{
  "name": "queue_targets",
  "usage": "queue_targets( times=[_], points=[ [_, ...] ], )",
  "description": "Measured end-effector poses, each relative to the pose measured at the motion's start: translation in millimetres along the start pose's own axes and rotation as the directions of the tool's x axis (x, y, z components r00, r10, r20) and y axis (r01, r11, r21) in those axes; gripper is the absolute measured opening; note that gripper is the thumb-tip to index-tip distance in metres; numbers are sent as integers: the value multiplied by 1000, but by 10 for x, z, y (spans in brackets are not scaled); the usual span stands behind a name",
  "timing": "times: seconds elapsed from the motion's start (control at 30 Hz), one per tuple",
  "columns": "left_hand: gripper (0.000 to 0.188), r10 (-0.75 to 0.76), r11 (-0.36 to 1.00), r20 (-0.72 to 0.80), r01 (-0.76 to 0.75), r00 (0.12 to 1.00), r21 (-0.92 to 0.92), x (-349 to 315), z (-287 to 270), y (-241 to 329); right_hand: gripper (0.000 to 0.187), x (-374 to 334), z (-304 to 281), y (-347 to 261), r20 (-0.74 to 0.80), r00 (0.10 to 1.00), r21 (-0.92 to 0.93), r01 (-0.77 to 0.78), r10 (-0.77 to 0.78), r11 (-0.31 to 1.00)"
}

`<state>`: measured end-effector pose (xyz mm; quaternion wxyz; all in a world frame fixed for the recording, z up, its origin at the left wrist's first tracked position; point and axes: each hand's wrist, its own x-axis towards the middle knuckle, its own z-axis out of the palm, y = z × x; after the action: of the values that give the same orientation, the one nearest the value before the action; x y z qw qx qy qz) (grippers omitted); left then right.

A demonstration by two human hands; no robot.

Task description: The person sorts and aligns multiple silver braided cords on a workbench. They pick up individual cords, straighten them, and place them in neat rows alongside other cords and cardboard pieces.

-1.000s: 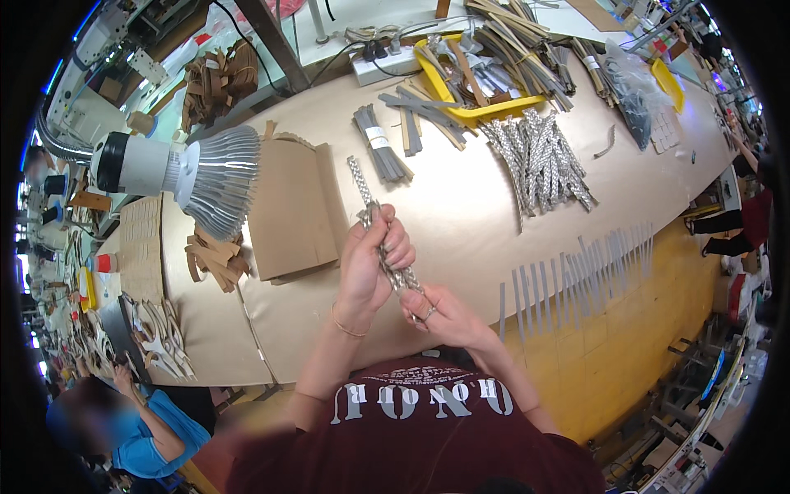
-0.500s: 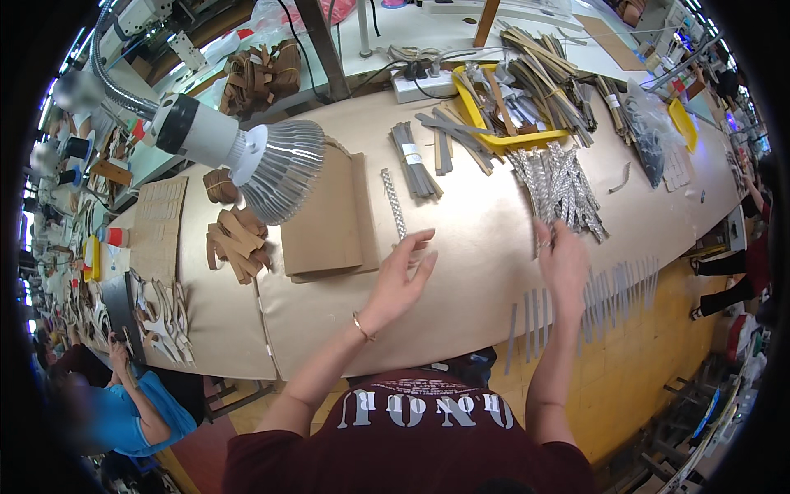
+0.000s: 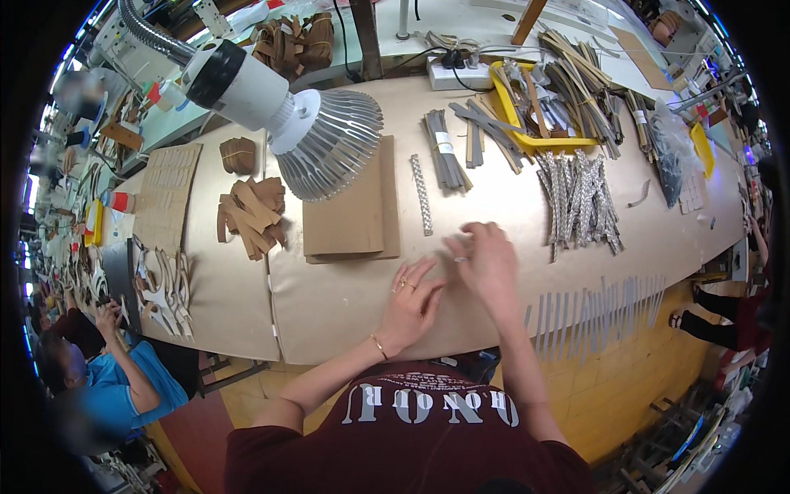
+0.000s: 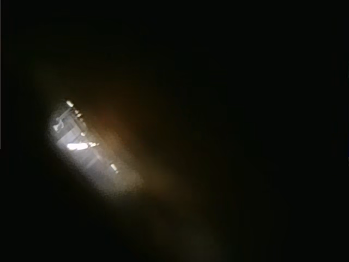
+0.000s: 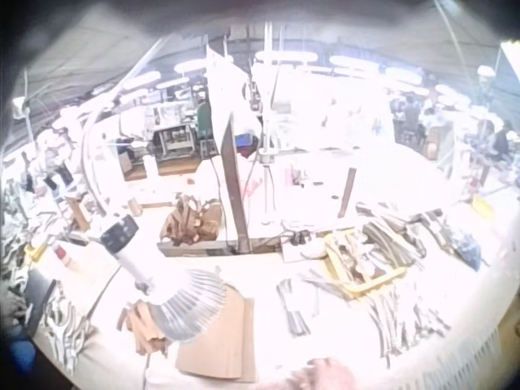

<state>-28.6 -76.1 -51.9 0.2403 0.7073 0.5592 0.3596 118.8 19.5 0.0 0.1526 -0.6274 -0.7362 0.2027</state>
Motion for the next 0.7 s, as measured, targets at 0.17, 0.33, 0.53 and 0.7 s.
queue_targets(
  times=[0.17,0.33,0.53,0.7],
  points=[
    [17,-77,985,-99,61,992,-161,-3,-55,-11,26,242,431,-340,-69,997,-38,31,-34,999],
    [17,-219,916,-132,157,967,-368,5,-28,46,22,214,314,-114,35,998,280,-68,60,958],
    [17,-116,970,-102,90,988,-227,32,-48,36,19,60,-68,171,359,926,773,-364,115,519],
    [16,-87,981,-55,76,995,-178,43,-56,36,20,-78,-253,217,366,925,806,-371,103,462]
  ],
)
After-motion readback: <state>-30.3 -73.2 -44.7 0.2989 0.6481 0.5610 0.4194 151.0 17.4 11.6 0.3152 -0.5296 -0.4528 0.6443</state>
